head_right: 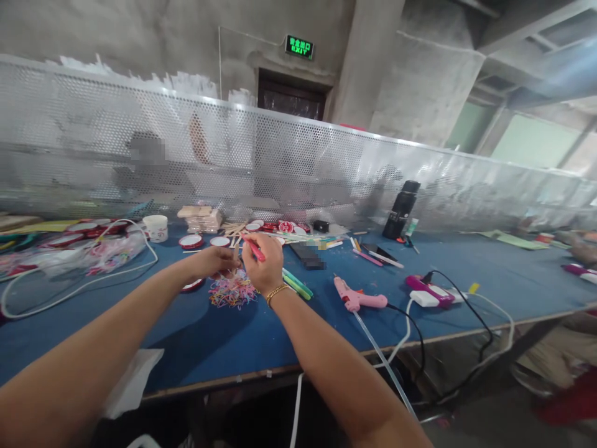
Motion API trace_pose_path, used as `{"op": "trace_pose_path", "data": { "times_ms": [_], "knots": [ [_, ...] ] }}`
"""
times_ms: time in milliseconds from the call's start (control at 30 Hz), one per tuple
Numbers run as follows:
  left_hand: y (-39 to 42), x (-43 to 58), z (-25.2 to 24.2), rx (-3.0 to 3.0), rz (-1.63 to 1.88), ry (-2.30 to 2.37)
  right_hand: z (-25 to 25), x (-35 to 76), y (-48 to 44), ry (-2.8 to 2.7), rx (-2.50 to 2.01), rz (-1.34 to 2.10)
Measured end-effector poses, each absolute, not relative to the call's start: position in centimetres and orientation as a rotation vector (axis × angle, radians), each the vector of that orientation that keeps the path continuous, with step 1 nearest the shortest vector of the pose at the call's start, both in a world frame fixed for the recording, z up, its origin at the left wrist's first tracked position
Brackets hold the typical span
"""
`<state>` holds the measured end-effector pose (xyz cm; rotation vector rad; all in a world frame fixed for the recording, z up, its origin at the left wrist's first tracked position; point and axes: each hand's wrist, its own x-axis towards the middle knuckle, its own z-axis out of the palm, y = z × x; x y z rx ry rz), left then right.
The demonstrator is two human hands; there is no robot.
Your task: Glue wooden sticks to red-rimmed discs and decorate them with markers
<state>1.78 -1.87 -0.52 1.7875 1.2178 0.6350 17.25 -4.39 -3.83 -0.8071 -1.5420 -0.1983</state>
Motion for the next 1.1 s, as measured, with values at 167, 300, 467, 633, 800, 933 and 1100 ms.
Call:
{"op": "trace_pose_path", "data": {
  "times_ms": [167, 300, 467, 633, 800, 933, 1100],
  "knots": [
    [-1.40, 1.63, -0.75, 1.737, 0.657, 1.174, -3.94, 17.28, -4.45, -1.519, -0.839, -0.143],
    [-1.20, 1.65, -0.73, 1.741, 0.660, 1.163, -4.27, 17.21, -4.27, -1.484, -0.885, -0.109],
    [-1.02, 1.61, -0.94, 1.700, 0.648, 1.166, -4.32, 17.14, -4.25, -1.494, -0.864, -0.122],
    [-1.19, 1.57, -1.06, 1.738, 0.628, 1.133, -4.11, 17.25, -4.44, -1.500, -0.846, -0.137],
    [-1.63, 1.73, -0.80, 1.747, 0.633, 1.155, -4.12, 17.27, -4.44, -1.515, -0.839, -0.147],
    [-1.67, 1.81, -0.85, 1.747, 0.628, 1.137, -4.26, 17.23, -4.35, -1.520, -0.864, -0.140],
    [-1.71, 1.85, -0.90, 1.736, 0.615, 1.128, -4.33, 17.22, -4.30, -1.534, -0.877, -0.141]
  ]
}}
